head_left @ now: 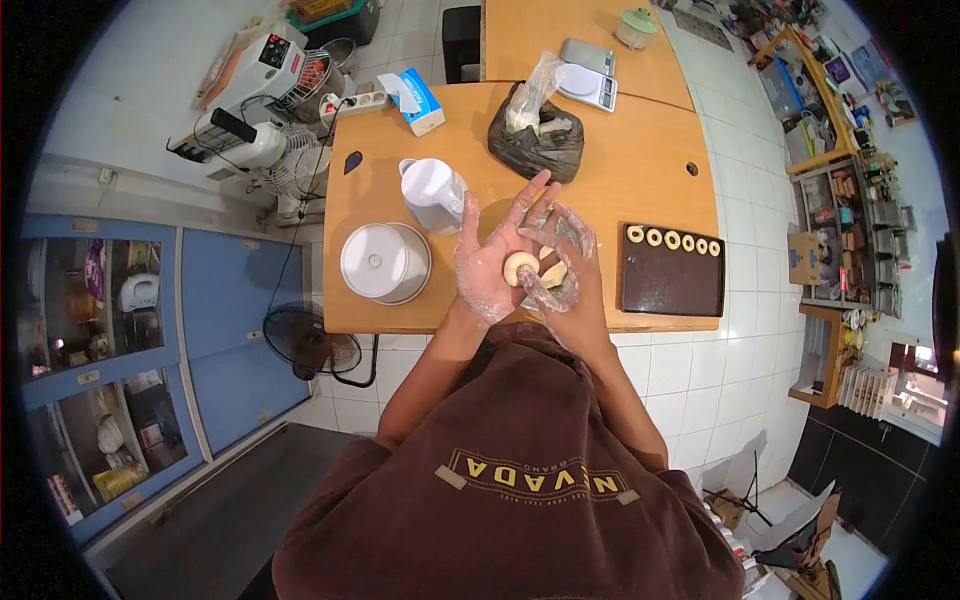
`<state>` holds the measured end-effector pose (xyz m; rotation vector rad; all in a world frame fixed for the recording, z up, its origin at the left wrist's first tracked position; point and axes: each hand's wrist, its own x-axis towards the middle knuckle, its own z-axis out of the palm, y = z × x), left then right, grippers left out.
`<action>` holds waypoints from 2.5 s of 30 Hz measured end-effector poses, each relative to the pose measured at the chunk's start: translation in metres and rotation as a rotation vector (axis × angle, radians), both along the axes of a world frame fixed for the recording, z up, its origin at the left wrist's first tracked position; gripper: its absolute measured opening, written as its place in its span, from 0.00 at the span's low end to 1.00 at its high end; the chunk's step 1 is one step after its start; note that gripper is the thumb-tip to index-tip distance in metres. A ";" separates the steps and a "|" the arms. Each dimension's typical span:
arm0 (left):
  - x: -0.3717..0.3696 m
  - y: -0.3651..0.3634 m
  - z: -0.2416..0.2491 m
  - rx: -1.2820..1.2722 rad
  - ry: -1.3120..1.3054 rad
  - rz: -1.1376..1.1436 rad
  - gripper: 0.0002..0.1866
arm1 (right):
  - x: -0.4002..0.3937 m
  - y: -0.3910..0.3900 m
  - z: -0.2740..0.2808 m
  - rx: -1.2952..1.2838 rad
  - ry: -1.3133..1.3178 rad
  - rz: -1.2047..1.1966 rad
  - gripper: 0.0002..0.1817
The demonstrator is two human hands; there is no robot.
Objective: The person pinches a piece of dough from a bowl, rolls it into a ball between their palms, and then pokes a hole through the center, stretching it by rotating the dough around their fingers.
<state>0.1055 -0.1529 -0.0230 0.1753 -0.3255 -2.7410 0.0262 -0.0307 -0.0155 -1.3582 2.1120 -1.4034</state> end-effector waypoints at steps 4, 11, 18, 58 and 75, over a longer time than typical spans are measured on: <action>-0.006 0.002 -0.008 -0.040 -0.123 0.047 0.51 | -0.004 0.010 0.010 0.086 -0.056 0.022 0.23; -0.012 0.007 -0.007 -0.009 -0.095 0.023 0.49 | -0.020 0.015 0.014 0.051 -0.257 0.105 0.18; -0.035 0.022 0.003 -0.057 -0.017 0.003 0.50 | -0.032 0.025 0.009 -0.024 -0.624 0.007 0.15; -0.138 0.124 0.001 -0.664 -0.483 0.163 0.28 | -0.175 0.114 -0.008 -0.206 -0.873 0.112 0.19; -0.174 0.176 0.006 -1.031 -0.597 0.289 0.17 | -0.225 0.167 -0.001 -0.152 -0.670 0.029 0.20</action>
